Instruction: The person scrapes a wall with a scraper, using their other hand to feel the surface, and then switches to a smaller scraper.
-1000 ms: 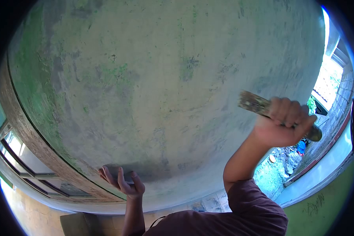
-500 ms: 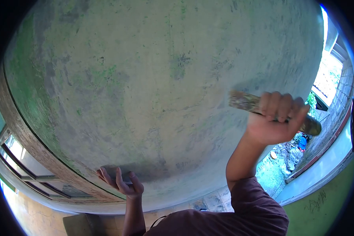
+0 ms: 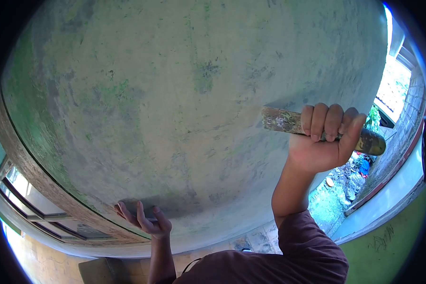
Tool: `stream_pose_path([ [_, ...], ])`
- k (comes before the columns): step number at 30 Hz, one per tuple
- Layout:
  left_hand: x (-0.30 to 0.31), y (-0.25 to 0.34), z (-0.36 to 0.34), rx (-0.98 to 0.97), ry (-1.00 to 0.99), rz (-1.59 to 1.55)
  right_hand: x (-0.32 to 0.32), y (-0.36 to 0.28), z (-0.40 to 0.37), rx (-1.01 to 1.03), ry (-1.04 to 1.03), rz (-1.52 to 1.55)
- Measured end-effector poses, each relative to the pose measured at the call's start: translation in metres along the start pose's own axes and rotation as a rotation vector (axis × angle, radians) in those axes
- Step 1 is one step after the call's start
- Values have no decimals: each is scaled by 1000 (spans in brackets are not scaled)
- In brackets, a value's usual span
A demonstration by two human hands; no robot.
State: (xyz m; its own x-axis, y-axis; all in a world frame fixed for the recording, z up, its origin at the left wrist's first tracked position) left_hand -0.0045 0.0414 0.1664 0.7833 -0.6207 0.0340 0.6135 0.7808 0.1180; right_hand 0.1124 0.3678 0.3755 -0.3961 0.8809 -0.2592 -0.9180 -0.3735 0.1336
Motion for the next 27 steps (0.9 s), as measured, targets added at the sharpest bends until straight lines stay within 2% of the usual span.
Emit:
stream_pose_path([
  [6,0,-1,-1,10,-1,14,-2,-20,7,70,-80,26],
  [8,0,-1,-1,8,-10,20,-2,0,7,-27,-55,-16],
  [14,0,4,3,-11,-8,37,3,-22,4,74,17,20],
  [17,0,4,3,-22,-13,55,-2,1,5,-32,9,11],
  [20,0,5,4,-31,-9,50,0,-26,9,41,-5,5],
  [27,0,3,2,-23,-3,48,-6,-2,1,34,46,14],
])
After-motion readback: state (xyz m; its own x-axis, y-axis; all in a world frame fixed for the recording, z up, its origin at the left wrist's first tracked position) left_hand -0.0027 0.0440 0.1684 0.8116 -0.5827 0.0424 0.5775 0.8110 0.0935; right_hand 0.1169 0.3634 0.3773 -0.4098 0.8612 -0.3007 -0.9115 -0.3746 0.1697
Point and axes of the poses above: each hand's wrist, its own z-axis towards the middle knuckle, its own x-axis out of the back of the hand, y = z × x, the point moved 9 cm from there along z, towards the middle knuckle, and after that the axes turned 9 degrees about z, right-handed, at the moved point
